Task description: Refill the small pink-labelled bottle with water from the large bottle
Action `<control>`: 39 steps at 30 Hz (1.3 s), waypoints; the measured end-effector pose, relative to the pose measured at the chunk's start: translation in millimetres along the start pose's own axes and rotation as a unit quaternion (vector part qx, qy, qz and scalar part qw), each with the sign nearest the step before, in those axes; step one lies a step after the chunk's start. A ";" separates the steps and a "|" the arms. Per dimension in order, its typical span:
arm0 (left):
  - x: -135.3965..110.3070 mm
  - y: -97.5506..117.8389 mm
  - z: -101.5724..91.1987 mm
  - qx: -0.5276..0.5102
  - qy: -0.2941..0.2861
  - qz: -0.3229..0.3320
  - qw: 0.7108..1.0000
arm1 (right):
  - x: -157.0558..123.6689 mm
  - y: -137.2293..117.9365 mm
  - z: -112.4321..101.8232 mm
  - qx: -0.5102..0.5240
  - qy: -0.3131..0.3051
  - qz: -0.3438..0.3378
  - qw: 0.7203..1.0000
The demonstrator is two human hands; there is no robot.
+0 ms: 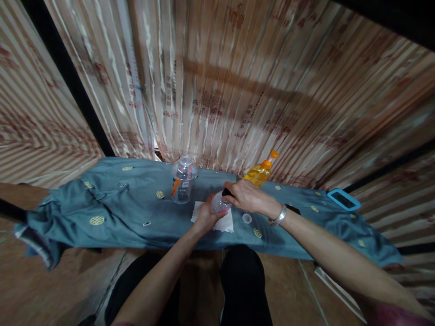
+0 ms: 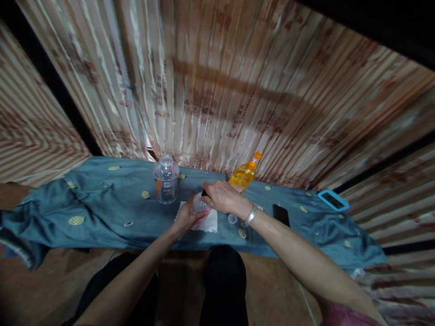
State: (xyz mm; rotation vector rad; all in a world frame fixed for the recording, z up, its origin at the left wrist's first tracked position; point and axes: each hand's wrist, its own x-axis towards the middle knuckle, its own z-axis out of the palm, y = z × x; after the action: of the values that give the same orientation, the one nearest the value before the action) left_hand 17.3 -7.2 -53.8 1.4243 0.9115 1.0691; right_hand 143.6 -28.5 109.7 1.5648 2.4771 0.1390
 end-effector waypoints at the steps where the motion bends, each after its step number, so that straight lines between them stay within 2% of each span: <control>1: -0.3 -1.7 0.8 -0.004 0.003 0.000 1.000 | -0.3 -1.4 1.2 0.002 0.005 0.007 1.000; 5: -0.9 -6.4 2.7 -0.008 0.010 0.014 1.000 | -2.0 -5.3 6.1 0.013 0.021 0.034 0.999; 8: 0.0 -4.5 1.0 0.026 0.015 0.022 0.999 | -0.4 -5.5 8.6 0.031 0.029 0.040 0.998; 14: 1.6 -0.5 -3.1 0.083 0.019 0.021 0.996 | -4.6 11.0 19.8 0.123 0.066 0.058 0.988; 16: -0.2 -1.6 -3.5 0.089 0.018 0.025 0.996 | -15.3 19.3 36.2 0.165 0.084 0.083 0.979; 18: -3.2 -2.5 -4.1 0.099 0.019 0.028 0.995 | -29.4 25.4 65.1 0.196 0.092 0.118 0.969; 23: -10.3 -3.9 -7.9 0.133 0.025 0.022 0.991 | -56.4 25.5 168.3 0.199 0.059 0.225 0.952; 26: -12.8 -6.3 -11.5 0.153 0.022 0.016 0.988 | -59.2 21.6 212.6 0.189 0.063 0.252 0.947; 30: -13.8 -9.9 -14.9 0.171 0.006 0.004 0.985 | -55.9 20.7 233.9 0.178 0.086 0.250 0.948; 39: -7.7 -9.4 -11.5 0.128 0.025 0.005 0.991 | -60.4 11.2 239.7 0.190 0.138 0.250 0.939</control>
State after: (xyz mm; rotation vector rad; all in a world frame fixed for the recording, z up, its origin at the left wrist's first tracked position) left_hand 4.3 -9.8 -63.9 1.6194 1.1093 1.0258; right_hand 232.5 -85.6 -114.0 2.4767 2.3349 -0.0546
